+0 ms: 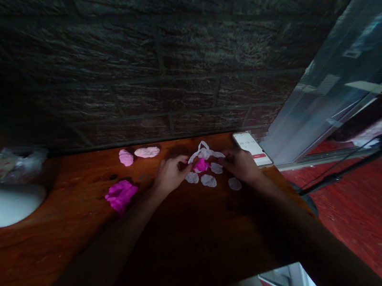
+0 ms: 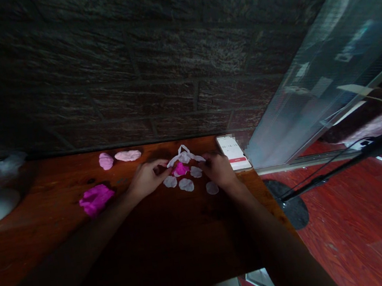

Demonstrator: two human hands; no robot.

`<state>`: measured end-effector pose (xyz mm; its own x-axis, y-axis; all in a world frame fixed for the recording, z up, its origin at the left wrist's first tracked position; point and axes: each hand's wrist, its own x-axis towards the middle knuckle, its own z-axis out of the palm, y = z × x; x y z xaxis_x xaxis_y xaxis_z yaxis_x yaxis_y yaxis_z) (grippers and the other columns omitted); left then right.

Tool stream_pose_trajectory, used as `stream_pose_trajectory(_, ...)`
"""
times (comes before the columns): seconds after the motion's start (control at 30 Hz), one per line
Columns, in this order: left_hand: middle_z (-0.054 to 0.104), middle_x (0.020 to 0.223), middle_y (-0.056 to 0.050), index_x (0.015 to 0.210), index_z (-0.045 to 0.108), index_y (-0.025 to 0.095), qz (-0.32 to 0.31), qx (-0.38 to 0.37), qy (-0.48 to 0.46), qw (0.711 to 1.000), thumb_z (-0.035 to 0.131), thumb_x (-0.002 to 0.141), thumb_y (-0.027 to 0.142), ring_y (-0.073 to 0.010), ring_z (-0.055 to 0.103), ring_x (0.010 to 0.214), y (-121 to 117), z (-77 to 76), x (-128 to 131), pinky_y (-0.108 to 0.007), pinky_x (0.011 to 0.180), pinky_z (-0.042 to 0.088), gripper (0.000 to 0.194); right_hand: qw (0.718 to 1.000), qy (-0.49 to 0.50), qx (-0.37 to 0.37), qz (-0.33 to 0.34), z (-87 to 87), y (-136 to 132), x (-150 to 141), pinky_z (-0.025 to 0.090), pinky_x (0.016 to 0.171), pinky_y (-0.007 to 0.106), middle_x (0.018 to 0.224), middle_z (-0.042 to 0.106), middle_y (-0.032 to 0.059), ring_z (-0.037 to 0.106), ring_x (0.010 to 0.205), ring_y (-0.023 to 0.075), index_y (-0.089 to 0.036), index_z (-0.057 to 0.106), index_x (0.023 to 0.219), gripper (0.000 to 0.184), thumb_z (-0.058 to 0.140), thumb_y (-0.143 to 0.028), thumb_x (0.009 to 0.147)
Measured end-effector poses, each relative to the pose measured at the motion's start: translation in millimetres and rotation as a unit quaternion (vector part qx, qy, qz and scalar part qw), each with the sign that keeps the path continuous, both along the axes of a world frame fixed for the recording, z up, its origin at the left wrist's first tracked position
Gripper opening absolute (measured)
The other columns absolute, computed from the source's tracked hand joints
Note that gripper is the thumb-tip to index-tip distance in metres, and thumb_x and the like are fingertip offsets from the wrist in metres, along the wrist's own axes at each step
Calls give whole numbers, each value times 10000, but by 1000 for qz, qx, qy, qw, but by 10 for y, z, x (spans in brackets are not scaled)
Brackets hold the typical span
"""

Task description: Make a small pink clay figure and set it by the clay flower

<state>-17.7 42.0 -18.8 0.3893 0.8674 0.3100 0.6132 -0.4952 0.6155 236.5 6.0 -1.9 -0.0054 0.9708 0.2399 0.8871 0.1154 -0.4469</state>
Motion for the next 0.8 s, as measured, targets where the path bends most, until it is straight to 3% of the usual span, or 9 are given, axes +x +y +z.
stream_pose_trajectory(0.27, 825, 957, -58, 1091, 774, 176, 1, -8, 10, 1000, 702, 902, 282, -158, 696, 701, -11, 27, -1, -258, 646, 495, 229, 1000, 4, -5, -6, -3, 5, 0, 481, 679, 269, 905, 819, 53, 723, 758, 199, -228, 805, 937, 117, 695, -247, 904)
stream_pose_trajectory(0.5, 787, 815, -25, 958, 785, 193, 5, -8, 30, 1000, 613, 943, 212, -150, 668, 669, -42, 92, 8, -252, 628, 446, 173, 1000, 11, 1, -16, -15, 1, -16, 511, 723, 278, 974, 831, 65, 748, 812, 213, -224, 809, 982, 177, 660, -166, 907)
stream_pose_trajectory(0.8, 821, 947, -56, 1083, 771, 192, 13, -13, 29, 999, 675, 919, 271, -177, 712, 727, -15, 42, 2, -286, 695, 521, 206, 1000, 20, 1, -22, -24, -21, -14, 544, 755, 289, 999, 831, 67, 759, 839, 223, -223, 800, 1031, 178, 702, -192, 886)
